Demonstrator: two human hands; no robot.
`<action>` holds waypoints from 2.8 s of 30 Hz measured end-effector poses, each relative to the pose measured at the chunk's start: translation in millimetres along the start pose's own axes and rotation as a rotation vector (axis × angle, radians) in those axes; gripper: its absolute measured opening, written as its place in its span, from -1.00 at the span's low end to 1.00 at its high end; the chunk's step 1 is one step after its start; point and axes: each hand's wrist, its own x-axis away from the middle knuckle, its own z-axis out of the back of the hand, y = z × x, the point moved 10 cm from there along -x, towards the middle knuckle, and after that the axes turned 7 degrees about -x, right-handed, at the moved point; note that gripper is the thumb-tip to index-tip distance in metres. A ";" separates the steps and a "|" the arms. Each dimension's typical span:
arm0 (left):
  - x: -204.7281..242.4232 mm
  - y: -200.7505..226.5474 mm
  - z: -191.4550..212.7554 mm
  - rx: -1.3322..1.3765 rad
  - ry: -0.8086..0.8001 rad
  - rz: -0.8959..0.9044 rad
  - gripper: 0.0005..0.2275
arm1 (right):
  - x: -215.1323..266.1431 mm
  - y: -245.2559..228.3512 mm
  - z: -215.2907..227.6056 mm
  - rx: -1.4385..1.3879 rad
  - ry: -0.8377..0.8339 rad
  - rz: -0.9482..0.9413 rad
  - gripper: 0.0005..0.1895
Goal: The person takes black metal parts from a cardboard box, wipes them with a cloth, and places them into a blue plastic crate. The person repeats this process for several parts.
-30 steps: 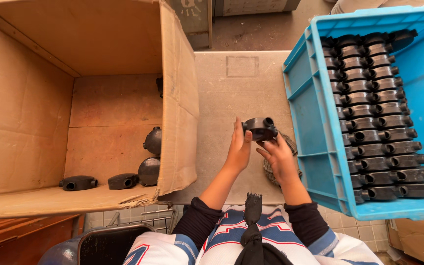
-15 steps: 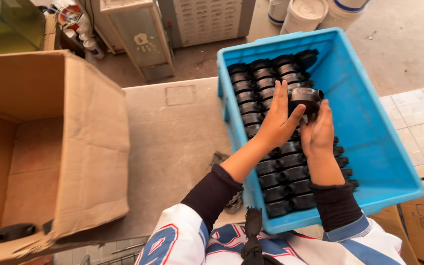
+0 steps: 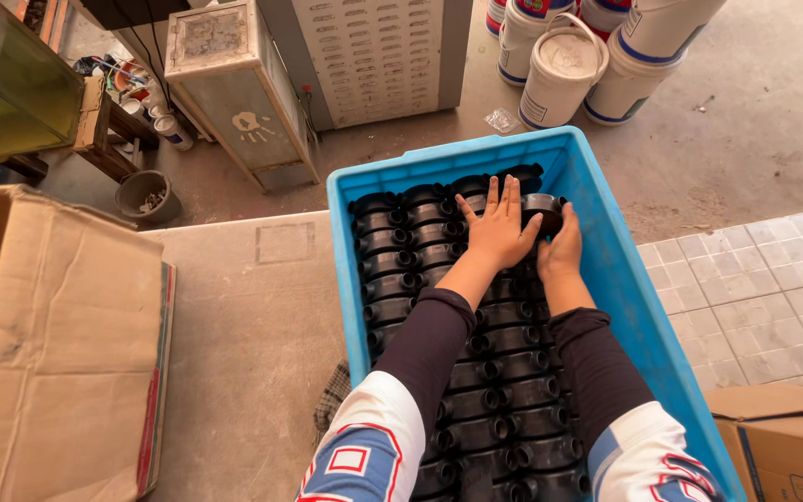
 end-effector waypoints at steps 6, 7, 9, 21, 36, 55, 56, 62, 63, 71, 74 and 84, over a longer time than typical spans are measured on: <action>-34.1 -12.8 -15.7 -0.208 -0.086 0.053 -0.35 | -42.2 21.9 -2.2 0.254 -0.068 0.013 -0.24; -36.6 -14.8 -18.2 -0.210 -0.095 0.054 -0.35 | -34.0 18.7 -11.5 0.254 -0.061 0.006 -0.24; -38.1 -20.5 -19.7 -0.256 -0.080 0.073 -0.37 | -14.7 9.3 -36.4 0.365 -0.109 0.035 -0.19; -38.2 -3.5 -27.5 -0.538 -0.258 0.021 -0.32 | -73.1 26.3 -11.7 1.125 -0.188 0.048 -0.27; -39.8 -7.6 -36.4 -0.593 -0.336 0.123 -0.32 | -42.2 18.1 -19.0 0.879 -0.243 0.175 -0.29; 17.8 -28.8 96.8 -0.434 -0.040 -0.027 -0.24 | -60.0 -22.3 -31.0 0.794 -0.203 0.458 -0.44; 30.8 -35.0 119.1 -0.490 -0.010 -0.042 -0.24 | -28.1 -33.8 -69.7 0.843 -0.312 0.646 -0.49; 191.4 -137.0 303.0 -0.671 0.056 -0.021 -0.22 | 275.8 -6.4 -297.5 0.823 -0.853 0.782 -0.59; 223.5 -159.9 336.7 -0.660 0.090 0.005 -0.23 | 318.8 8.1 -325.3 0.807 -0.958 0.782 -0.58; 406.8 -435.3 428.9 -0.567 0.147 0.369 -0.31 | 586.6 212.7 -476.4 0.863 -1.636 0.952 -0.51; 446.9 -521.8 417.7 -0.542 0.109 0.492 -0.34 | 633.3 312.7 -501.5 1.138 -1.766 0.835 -0.46; 496.6 -623.0 201.2 -0.149 -0.673 0.500 0.39 | 611.5 550.2 -430.1 2.695 -1.721 0.122 0.03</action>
